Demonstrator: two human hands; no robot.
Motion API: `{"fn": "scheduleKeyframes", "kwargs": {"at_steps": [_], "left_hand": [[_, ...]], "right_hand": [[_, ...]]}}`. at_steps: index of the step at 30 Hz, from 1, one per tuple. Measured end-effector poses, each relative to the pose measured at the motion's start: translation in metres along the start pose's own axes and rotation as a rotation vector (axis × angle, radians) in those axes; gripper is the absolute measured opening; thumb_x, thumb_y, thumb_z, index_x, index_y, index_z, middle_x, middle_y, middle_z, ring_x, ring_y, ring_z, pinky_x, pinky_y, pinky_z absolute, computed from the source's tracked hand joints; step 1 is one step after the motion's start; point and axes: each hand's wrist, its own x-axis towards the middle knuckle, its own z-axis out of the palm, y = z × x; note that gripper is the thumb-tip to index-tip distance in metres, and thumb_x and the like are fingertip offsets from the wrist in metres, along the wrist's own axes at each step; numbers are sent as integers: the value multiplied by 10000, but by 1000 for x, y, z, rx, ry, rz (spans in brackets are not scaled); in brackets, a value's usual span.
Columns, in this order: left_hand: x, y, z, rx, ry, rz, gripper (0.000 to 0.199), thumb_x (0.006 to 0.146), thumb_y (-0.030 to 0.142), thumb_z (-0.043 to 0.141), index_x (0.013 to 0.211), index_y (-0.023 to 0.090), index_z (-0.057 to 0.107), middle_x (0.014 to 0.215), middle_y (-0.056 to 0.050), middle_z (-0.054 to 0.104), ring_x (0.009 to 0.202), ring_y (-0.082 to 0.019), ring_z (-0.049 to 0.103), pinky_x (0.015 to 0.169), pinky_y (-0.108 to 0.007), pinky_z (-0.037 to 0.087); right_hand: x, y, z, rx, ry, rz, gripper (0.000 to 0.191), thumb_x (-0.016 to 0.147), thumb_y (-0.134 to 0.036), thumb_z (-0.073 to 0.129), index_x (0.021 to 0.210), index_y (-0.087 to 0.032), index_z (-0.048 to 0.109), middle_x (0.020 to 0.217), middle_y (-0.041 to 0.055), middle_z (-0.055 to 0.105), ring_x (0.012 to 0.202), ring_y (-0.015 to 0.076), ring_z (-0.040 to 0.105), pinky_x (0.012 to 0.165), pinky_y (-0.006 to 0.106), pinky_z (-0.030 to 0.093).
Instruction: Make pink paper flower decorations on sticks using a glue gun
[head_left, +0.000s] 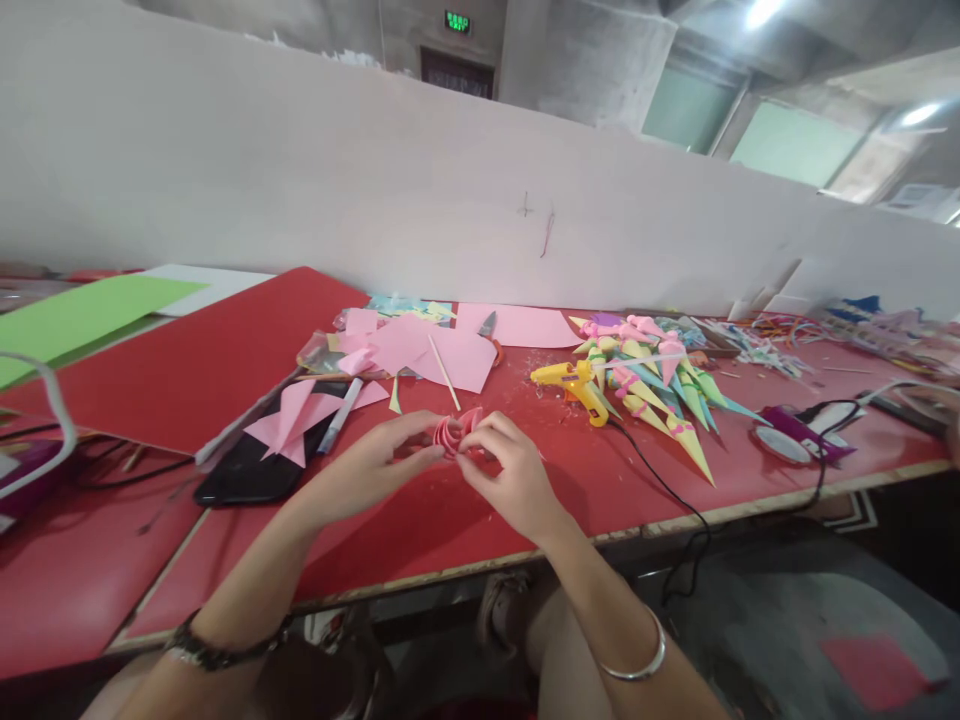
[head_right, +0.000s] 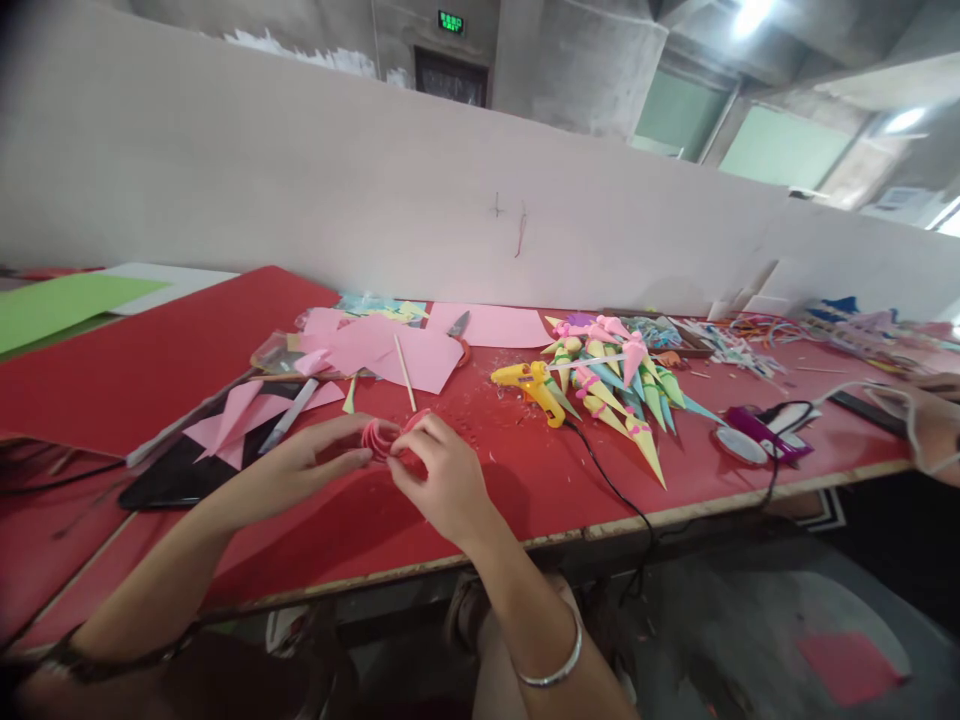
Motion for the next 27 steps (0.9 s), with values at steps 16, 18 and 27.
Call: {"fn": "scheduleKeyframes", "kwargs": {"at_steps": [16,18,27], "left_hand": [[-2,-13,-2,-19,-92,-84,505,748,191,441,1252,204,461,1177,-65,616,999,-187,613,860,-273,492],[-1,-17,-1,4,-124,-109,550,722,176,435,1272,183,437,1075,-65,647,909,-180,628,812,-269,500],[-1,-22,-3,103,-141,-122,497,797,307,450,1287,230,436,1001,-47,664,766,-178,614,685,-269,495]], "right_hand": [[0,5,-4,-60,6,43,103,835,-172,516,808,-195,613,809,13,552,752,137,564,687,230,433],[1,7,-6,-78,1,49,110,849,-184,511,807,-199,611,810,13,550,749,139,561,678,231,428],[4,19,-18,-70,86,91,107,846,-179,493,804,-199,590,806,13,541,713,138,548,655,229,437]]}}
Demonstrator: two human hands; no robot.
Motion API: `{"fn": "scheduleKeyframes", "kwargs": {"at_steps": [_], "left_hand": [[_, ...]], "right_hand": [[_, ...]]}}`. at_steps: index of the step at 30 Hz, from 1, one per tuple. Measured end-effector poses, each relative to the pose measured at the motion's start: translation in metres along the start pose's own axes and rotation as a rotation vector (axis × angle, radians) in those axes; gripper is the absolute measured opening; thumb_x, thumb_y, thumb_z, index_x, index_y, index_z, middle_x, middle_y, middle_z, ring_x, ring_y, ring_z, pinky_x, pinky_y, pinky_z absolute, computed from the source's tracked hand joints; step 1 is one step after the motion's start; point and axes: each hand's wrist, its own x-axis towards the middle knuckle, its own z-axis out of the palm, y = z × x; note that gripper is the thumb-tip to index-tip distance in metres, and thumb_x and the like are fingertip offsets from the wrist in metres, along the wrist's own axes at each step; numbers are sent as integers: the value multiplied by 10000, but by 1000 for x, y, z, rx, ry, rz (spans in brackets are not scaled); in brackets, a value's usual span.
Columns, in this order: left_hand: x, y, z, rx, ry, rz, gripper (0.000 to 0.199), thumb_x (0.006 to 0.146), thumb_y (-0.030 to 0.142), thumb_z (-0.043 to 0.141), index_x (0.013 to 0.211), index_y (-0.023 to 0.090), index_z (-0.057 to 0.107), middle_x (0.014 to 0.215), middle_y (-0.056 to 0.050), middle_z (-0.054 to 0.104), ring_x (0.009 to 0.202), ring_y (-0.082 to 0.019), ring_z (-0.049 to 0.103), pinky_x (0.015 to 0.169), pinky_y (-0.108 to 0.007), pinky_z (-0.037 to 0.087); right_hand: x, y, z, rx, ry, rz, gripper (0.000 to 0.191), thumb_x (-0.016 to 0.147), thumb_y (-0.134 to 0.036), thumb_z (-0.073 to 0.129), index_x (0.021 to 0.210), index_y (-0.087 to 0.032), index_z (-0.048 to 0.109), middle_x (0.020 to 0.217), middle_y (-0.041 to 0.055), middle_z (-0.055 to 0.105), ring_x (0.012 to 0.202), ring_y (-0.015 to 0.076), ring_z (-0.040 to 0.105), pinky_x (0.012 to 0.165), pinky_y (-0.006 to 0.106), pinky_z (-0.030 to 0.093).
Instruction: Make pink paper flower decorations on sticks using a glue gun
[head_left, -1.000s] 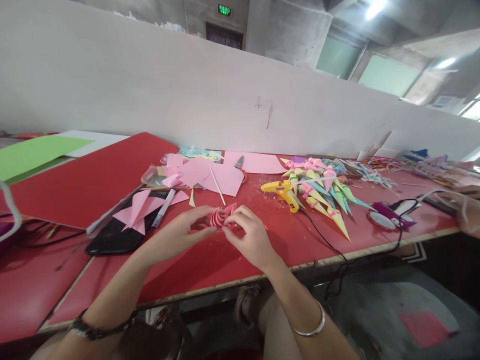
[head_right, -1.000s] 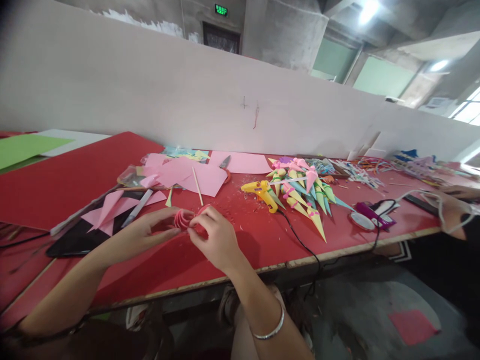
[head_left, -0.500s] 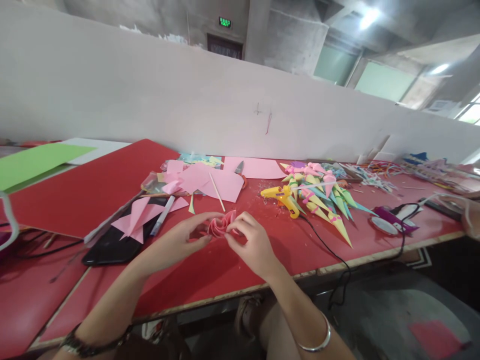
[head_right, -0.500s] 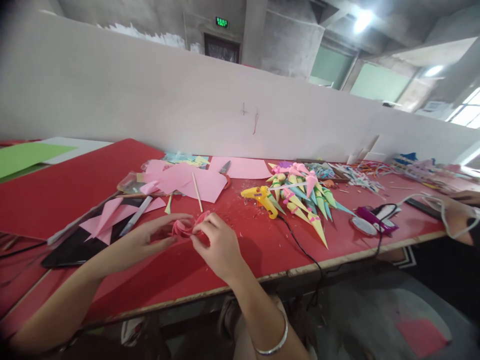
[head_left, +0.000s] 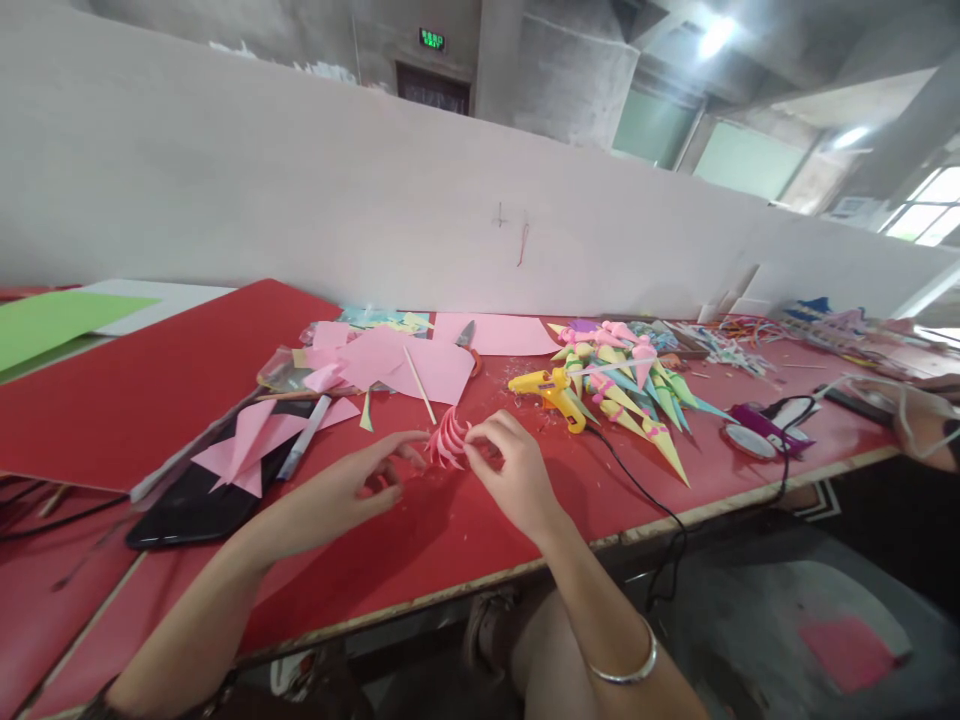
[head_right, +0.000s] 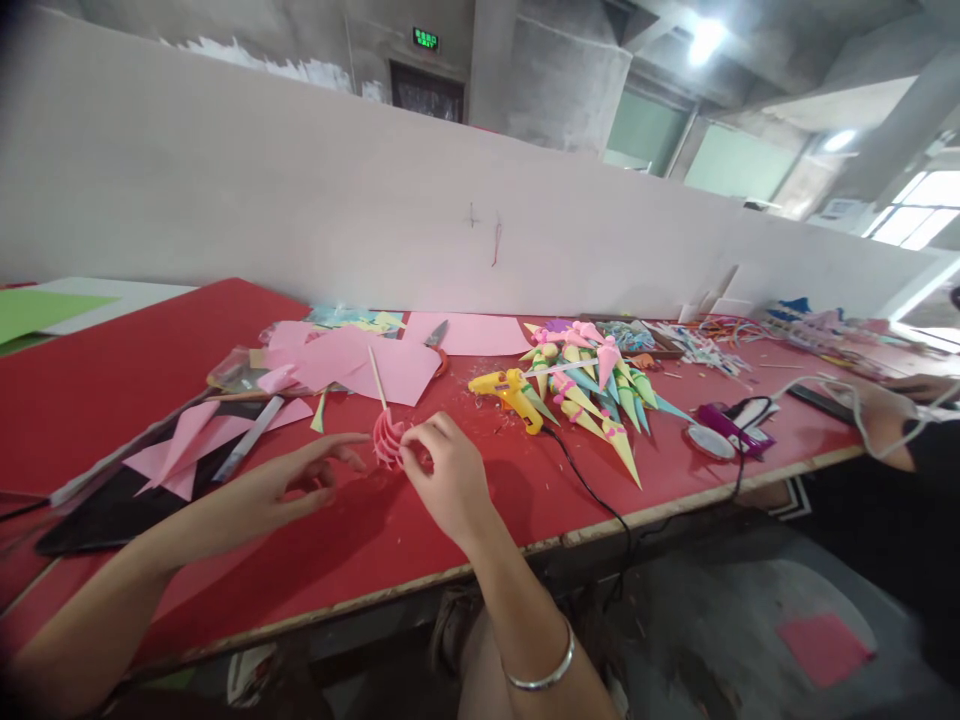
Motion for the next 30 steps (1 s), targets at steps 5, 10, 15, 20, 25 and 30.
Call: {"fn": "scheduleKeyframes", "kwargs": {"at_steps": [5,10,15,20,25,30], "left_hand": [[3,-5,1,47,58,-22,494,824,404,460,1283,222,457,988,-56,665,747,-186,600,653,-271,481],[6,-3,2,193,138,-38,441,811,416,455,1172,192,572,882,-54,666,677,-195,563,614,-289,448],[12,6,-2,234,179,-33,401,801,438,445,1079,206,617,964,-58,682,667,-192,564,640,-292,451],[27,9,-9,352,153,-1,357,780,299,407,1058,198,607,1067,-64,661,757,-209,596,747,-319,448],[50,-4,-11,345,85,56,371,745,263,423,1043,153,614,1101,-97,650,902,-241,595,796,-322,451],[65,-24,-5,273,45,103,351,711,238,428,990,155,624,970,-67,698,729,-187,614,693,-285,497]], "right_hand": [[3,8,-6,-10,57,21,101,803,-143,504,771,-200,581,780,4,536,675,133,533,645,230,435],[8,19,-5,-42,9,101,112,798,-136,494,773,-200,583,791,10,551,680,139,551,650,238,442],[6,29,-3,-80,-44,156,111,791,-116,516,766,-194,591,763,9,570,674,153,557,636,256,424],[3,28,-5,-80,-179,140,143,796,-83,550,773,-209,614,813,0,599,772,151,591,710,252,432],[2,26,-4,-76,-247,129,152,784,-60,581,777,-205,625,846,3,604,823,147,595,766,252,435],[3,29,-3,-97,-243,155,154,778,-51,580,761,-196,630,830,6,594,786,140,587,726,241,436]]}}
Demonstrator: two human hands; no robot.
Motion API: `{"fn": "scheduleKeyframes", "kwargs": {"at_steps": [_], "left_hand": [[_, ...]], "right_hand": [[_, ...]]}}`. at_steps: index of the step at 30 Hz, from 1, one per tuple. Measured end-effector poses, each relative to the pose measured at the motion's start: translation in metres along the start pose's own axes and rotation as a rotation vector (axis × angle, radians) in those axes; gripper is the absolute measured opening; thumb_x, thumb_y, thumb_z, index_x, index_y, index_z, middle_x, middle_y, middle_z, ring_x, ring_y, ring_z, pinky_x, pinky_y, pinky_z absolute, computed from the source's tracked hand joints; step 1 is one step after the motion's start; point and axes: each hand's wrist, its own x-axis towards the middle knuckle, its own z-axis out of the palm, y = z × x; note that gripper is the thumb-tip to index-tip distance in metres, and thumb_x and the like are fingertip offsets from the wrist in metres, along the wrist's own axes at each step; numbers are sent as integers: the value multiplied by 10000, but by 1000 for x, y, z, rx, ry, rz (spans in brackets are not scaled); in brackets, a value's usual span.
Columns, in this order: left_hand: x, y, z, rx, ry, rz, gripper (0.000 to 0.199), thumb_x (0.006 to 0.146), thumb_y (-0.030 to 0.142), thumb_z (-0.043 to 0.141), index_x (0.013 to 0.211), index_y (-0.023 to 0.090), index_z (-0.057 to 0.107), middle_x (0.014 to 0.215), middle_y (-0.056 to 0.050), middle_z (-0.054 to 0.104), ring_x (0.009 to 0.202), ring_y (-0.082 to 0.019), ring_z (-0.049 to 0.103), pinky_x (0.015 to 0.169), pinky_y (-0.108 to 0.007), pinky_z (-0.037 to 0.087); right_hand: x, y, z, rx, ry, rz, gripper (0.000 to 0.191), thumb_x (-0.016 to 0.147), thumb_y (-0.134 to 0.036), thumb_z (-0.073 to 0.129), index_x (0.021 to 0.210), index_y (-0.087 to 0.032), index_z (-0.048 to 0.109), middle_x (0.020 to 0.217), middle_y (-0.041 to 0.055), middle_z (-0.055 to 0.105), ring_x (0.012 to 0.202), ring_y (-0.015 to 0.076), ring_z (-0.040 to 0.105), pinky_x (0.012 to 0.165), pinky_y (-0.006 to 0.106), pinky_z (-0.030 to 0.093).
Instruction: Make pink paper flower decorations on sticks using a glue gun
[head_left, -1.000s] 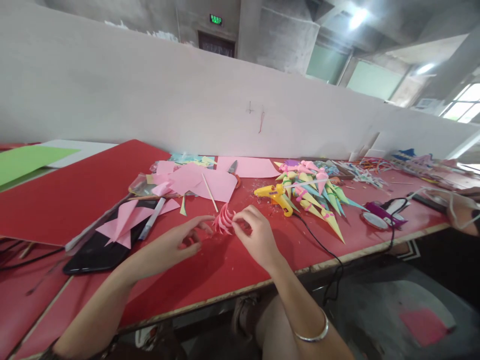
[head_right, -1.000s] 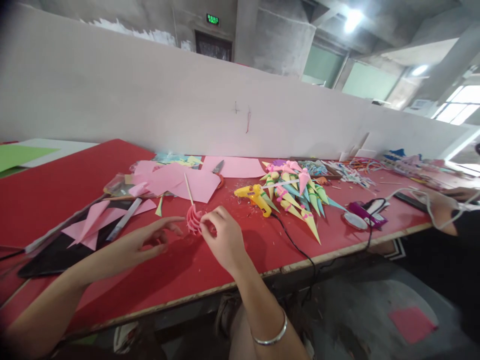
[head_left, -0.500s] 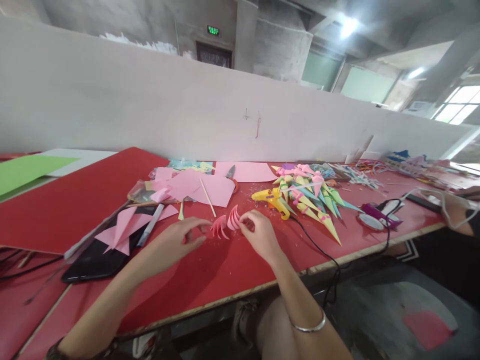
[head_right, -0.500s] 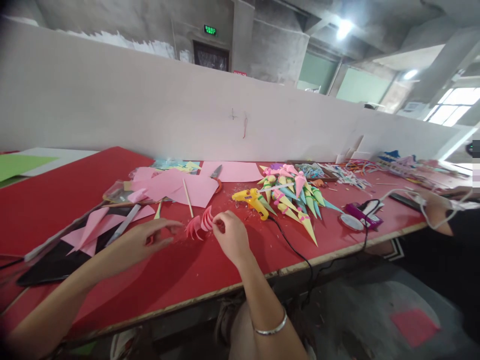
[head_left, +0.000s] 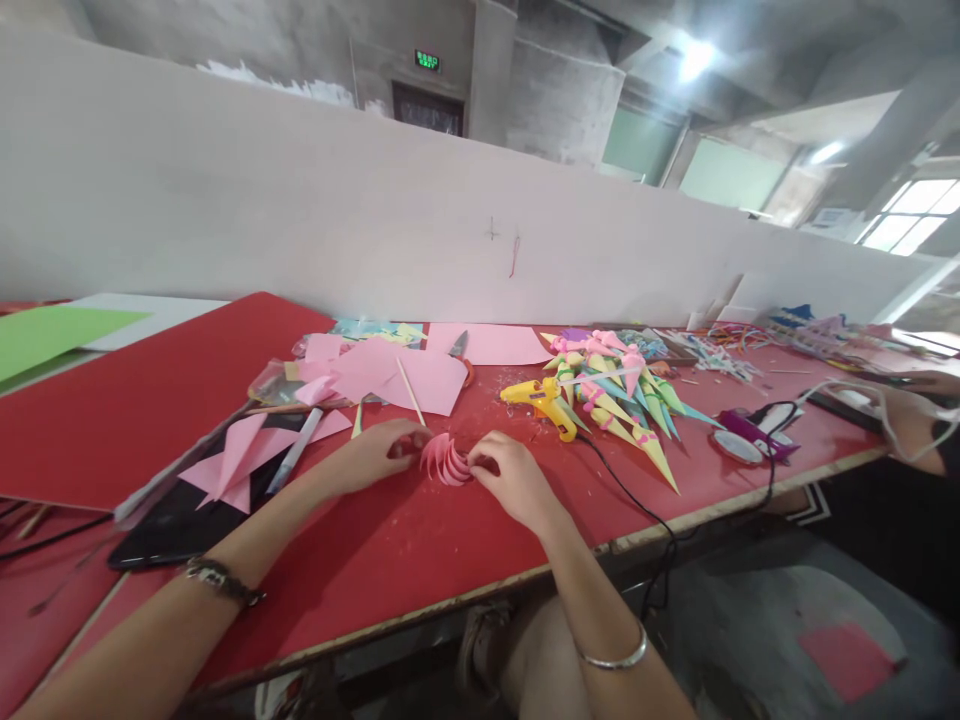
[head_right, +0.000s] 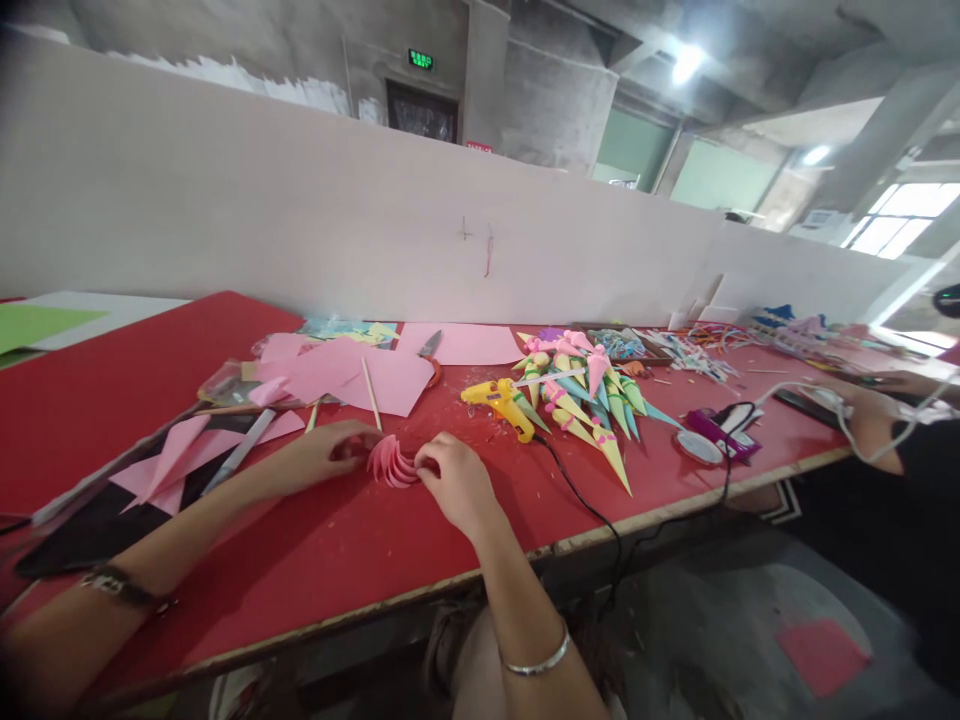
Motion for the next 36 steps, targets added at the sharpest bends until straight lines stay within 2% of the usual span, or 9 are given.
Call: {"fn": "scheduleKeyframes", "kwargs": {"at_steps": [4,7,14,26,31,36], "left_hand": [[0,-1,1,-35,26,38,375,709,191,399,1011,162,620,1009,-45,698,866,-195,629,785,-277,489],[0,2,0,-55,32,79,370,765,201,365,1028,176,624,1053,-14,688,941,-188,620,833,-255,467],[8,-7,8,-73,41,101,320,816,375,444,946,173,656,946,-66,713,828,-196,644,734,-268,489],[4,-5,12,-76,38,155,280,811,352,457,790,192,685,810,-46,682,725,-171,627,665,-237,459],[1,-6,7,-58,45,151,306,795,370,456,735,190,696,756,-47,669,670,-160,608,624,-229,449],[-2,-6,-4,-45,121,104,370,828,422,410,671,193,655,703,-40,674,646,-169,592,601,-244,443]], "right_hand": [[1,1,1,-12,2,17,155,772,-54,584,776,-200,635,828,1,587,757,130,578,690,229,433],[1,0,2,-18,6,31,156,775,-56,581,791,-201,636,830,-1,580,751,127,578,667,222,436],[1,-2,4,-58,8,60,122,790,-103,598,815,-212,646,855,7,587,774,136,593,686,232,440],[2,-1,5,-105,14,76,124,787,-95,600,822,-203,648,844,8,589,778,136,593,677,226,435],[1,-2,5,-116,25,74,125,784,-98,601,796,-214,648,830,6,602,773,142,590,676,233,429],[0,-3,3,-121,34,75,119,785,-110,605,796,-218,653,840,10,614,778,148,597,678,237,433]]}}
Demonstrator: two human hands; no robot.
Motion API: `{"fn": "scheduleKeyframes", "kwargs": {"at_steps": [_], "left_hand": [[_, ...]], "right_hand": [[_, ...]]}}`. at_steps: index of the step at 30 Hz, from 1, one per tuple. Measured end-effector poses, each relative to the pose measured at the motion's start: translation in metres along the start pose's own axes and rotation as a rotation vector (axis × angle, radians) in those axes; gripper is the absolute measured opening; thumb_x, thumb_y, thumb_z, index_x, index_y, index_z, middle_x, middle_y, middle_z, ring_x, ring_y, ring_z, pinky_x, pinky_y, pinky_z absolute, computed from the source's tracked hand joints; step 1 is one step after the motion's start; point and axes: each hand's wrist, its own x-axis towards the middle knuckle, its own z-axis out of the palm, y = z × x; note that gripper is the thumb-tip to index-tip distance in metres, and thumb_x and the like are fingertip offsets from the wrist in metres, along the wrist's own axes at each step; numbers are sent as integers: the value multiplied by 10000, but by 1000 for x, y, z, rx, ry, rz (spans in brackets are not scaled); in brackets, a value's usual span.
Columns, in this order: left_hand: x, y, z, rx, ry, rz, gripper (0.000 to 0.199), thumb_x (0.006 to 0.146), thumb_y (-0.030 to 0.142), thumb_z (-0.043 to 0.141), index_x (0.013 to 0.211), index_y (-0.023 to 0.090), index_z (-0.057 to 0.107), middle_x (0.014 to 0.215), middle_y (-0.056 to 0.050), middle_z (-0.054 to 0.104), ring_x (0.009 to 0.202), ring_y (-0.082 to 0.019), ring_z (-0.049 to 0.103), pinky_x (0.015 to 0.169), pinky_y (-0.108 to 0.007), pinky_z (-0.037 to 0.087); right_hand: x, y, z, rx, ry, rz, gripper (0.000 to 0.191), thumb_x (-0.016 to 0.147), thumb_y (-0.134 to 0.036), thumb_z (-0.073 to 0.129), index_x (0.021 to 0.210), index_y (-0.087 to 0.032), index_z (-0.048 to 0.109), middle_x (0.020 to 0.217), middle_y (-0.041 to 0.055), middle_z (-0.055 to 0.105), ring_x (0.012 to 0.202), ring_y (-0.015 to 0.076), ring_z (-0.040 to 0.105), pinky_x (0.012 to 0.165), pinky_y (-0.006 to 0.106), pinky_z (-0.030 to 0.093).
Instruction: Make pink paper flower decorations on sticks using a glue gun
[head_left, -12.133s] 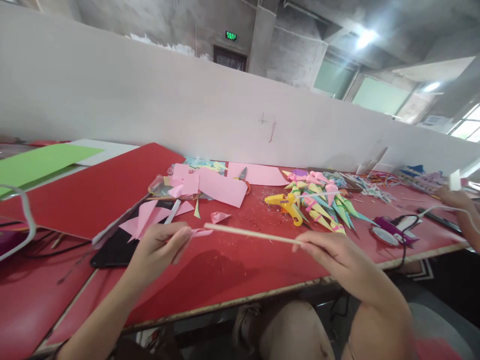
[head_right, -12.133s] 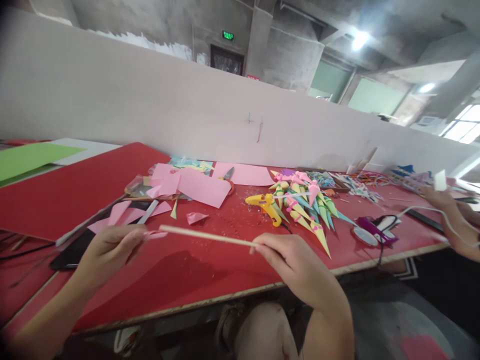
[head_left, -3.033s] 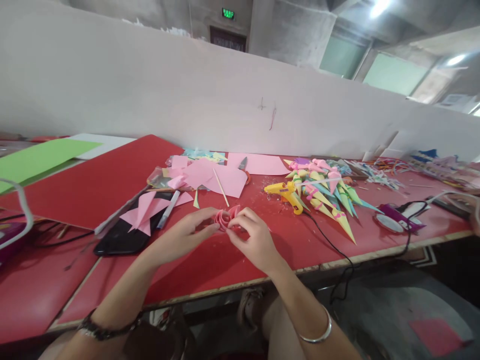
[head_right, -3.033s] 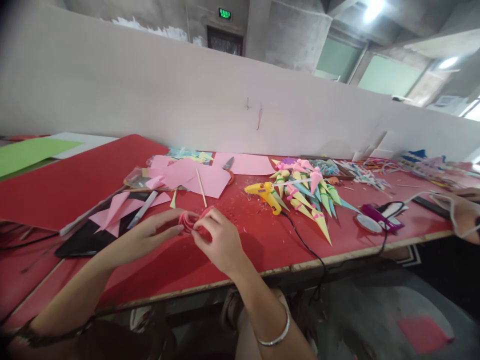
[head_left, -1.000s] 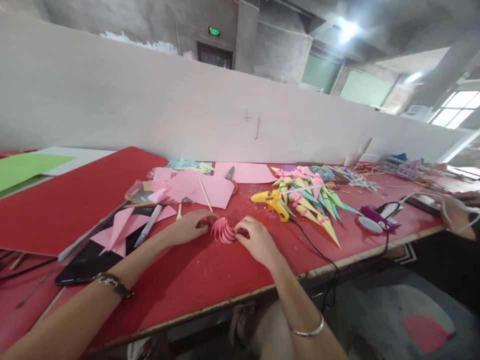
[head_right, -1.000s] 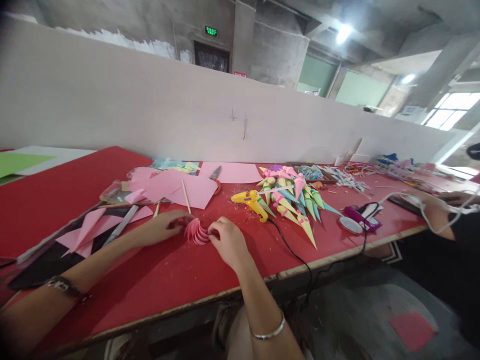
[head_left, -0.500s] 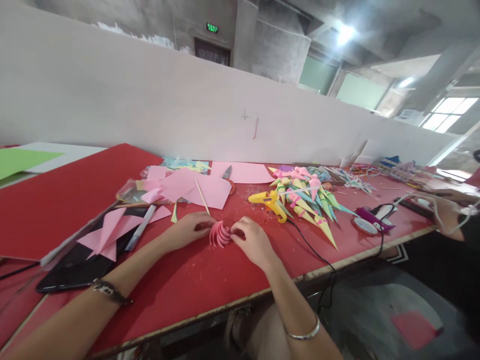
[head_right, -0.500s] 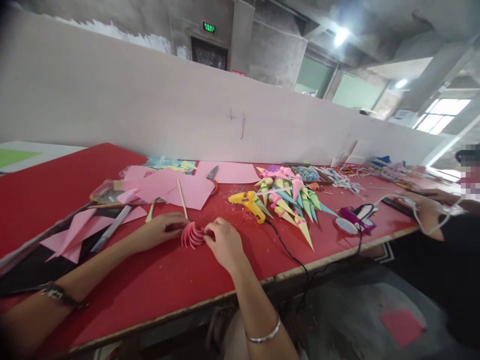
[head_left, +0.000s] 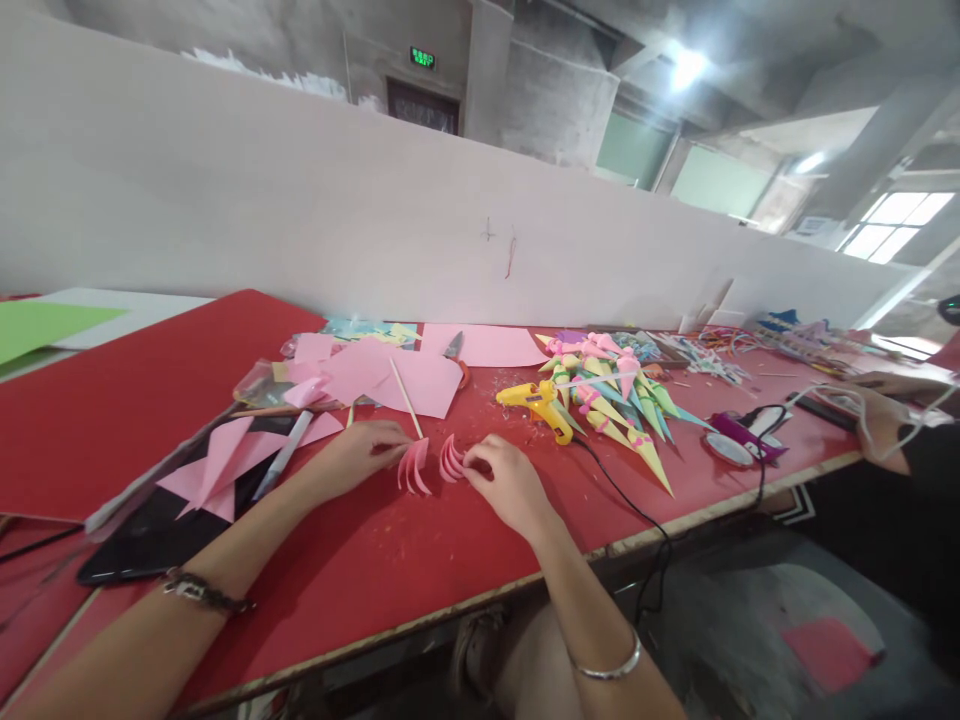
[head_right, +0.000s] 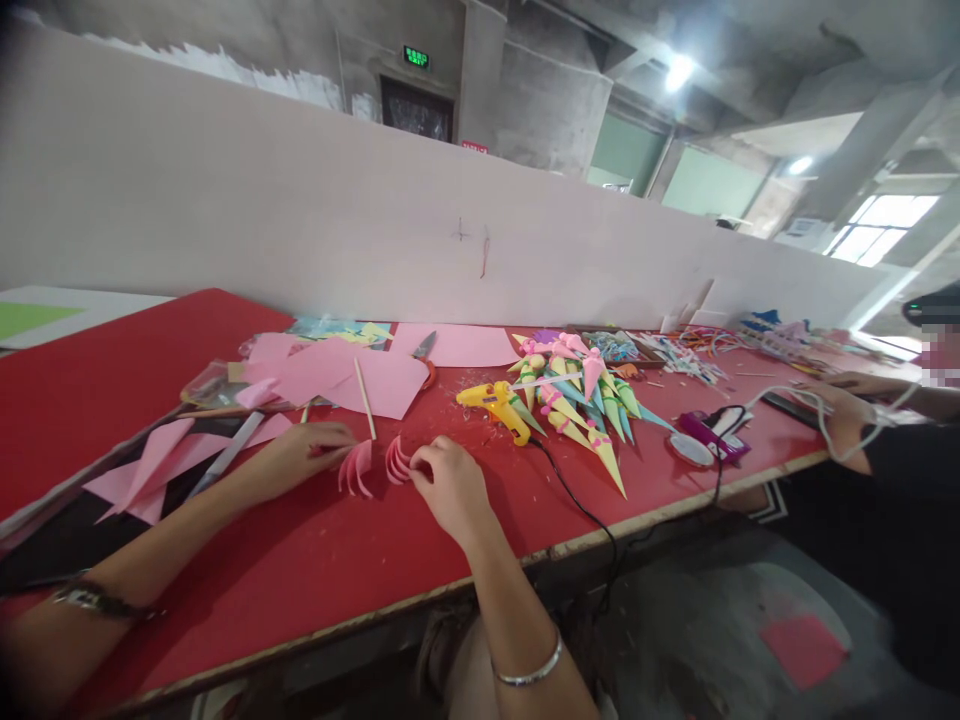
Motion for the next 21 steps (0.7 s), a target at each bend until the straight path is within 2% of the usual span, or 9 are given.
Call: {"fn": "scheduleKeyframes", "kwargs": {"at_steps": [6,11,17,21], "left_hand": [[-3,9,-11,8,93,-34,389,827,458,395,744,185,659,807,-63,702,726,-192,611,660,-264,456],[-7,10,-16,68,212,-100,372,784,462,434,857,209,698,883,-69,724,758,-212,606,680,-279,456],[-9,4,-15,78,229,-114,371,793,439,421,888,210,697,862,-63,717,711,-201,602,646,-280,454],[-8,7,-15,35,223,-103,291,759,414,464,796,213,672,800,-40,706,695,-181,590,625,-253,446]], "right_hand": [[0,-3,-4,19,34,26,110,777,-108,601,803,-196,662,819,19,641,706,137,613,647,228,452],[-2,-1,-14,4,123,52,111,776,-138,577,740,-202,660,741,12,667,654,146,618,632,238,453],[-3,23,-45,-72,389,202,133,806,-230,488,742,-207,602,670,26,640,586,177,576,582,281,422],[-2,35,-58,-188,581,271,86,764,-248,502,840,-211,516,820,63,600,702,214,554,588,300,413]]}}
